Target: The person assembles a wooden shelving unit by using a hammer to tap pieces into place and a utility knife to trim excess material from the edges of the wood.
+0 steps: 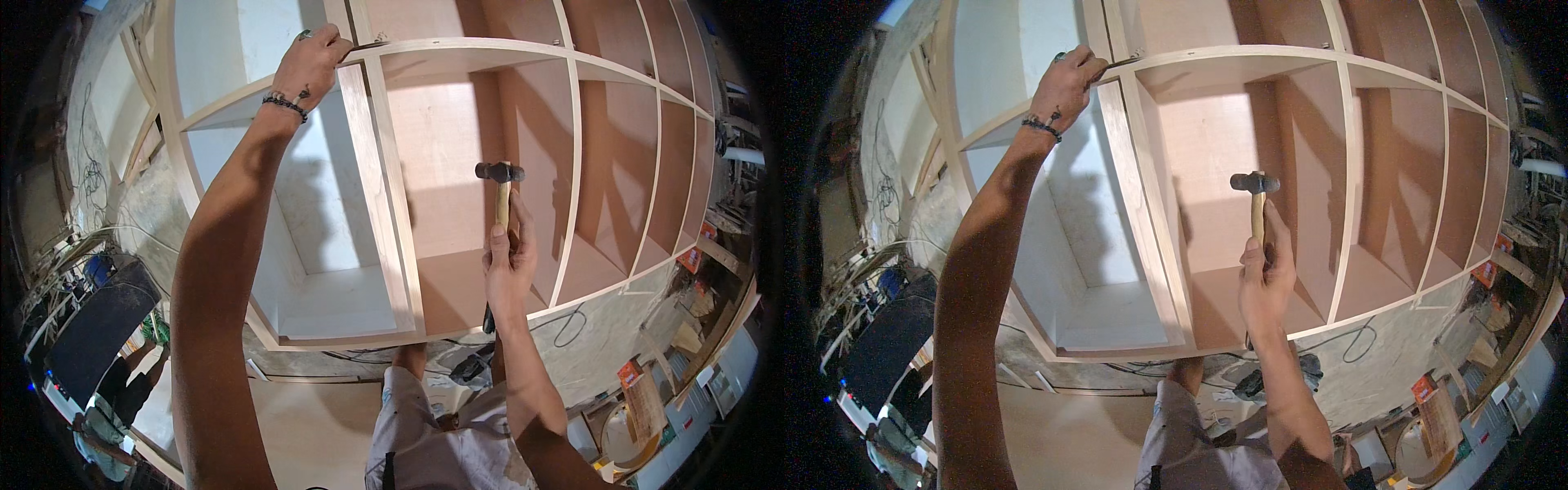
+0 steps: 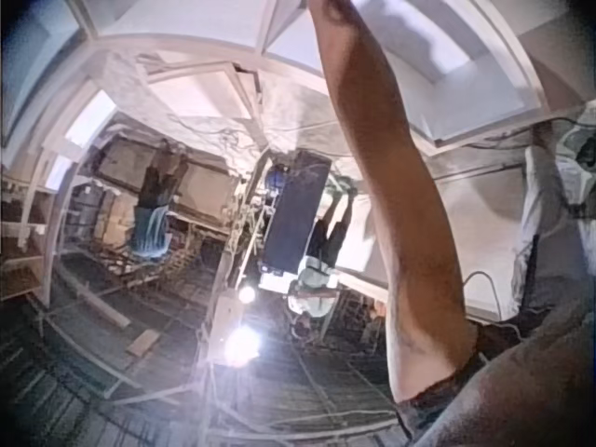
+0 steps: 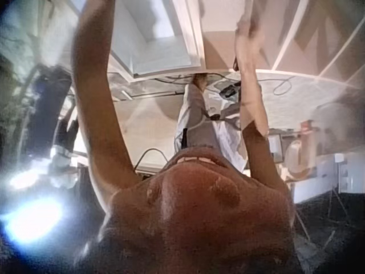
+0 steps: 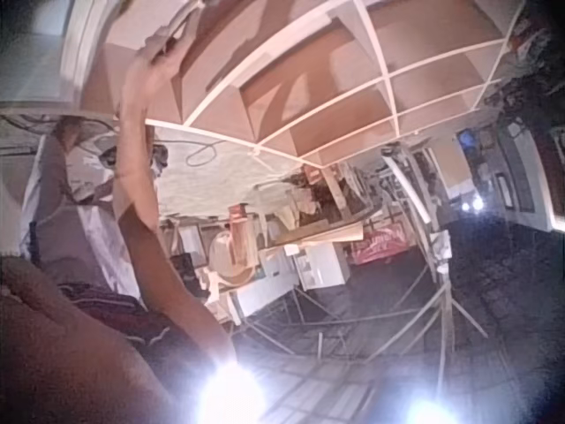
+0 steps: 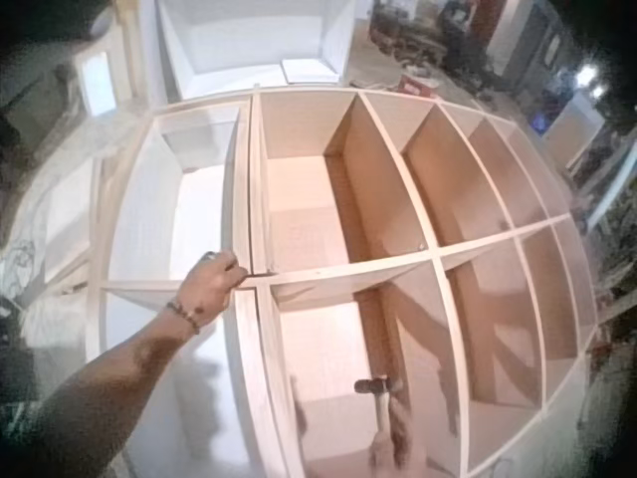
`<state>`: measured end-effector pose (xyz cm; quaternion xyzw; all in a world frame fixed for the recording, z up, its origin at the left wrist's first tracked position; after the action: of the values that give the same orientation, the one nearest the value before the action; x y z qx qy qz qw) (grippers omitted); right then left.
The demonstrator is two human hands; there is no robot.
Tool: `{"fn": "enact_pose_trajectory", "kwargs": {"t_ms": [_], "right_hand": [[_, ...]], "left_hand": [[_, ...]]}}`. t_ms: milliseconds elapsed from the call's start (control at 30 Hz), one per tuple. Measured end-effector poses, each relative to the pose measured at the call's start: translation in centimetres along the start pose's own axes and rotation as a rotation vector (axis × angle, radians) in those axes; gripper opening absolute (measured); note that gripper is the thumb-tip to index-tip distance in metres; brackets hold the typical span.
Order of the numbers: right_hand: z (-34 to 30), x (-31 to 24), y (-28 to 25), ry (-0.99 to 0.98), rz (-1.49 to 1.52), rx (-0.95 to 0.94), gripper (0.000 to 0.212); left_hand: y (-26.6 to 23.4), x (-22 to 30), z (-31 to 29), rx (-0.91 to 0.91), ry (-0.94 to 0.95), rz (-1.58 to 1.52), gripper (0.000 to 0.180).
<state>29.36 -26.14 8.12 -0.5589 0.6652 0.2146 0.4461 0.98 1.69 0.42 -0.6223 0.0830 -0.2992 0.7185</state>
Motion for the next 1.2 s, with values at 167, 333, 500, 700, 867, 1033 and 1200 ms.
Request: {"fn": "enact_pose_trajectory", "kwargs": {"t_ms": [167,333,500,700,867,1033,1200], "right_hand": [[-0.5,0.3,-0.3,-0.021,0.017,0.007,0.048],[-0.7,-0.8,0.2,-0.018,0.017,0.007,0.047],[-1.3,-1.4,0.7,-0.022,0.039,-0.006,0.047],[-1.9,-0.6,0.2,-0.036,0.031,0.003,0.05],[-2.5,-0.6,0.1,-0.011,0.034,-0.01,0.046],[-0.1,-2.0,1.9,-0.193,-0.132,-0.024,0.044],[6.5,-5.5,6.1,-0.512,-0.228,-0.039,0.045]], "left_hand": [[-0.2,0.0,0.2,0.005,0.12,0.054,0.024],[-0.4,0.0,0.8,-0.087,0.117,0.073,0.021],[-0.2,0.1,0.8,-0.073,0.123,0.113,0.021],[-0.1,0.4,1.0,0.005,0.133,0.182,0.007],[-0.2,0.2,0.8,0.058,0.197,0.183,0.007],[-0.9,1.2,1.2,-0.137,0.111,0.276,0.019],[-1.2,1.7,1.8,-0.172,0.11,0.297,0.017]]}}
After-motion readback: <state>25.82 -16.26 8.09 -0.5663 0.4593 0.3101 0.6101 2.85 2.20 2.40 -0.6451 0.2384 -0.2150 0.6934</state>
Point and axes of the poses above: each hand's wrist, its own z-axis towards the middle knuckle, its own y-axis out of the palm, x = y × z, the point moved 2 cm from there along z, towards the middle knuckle
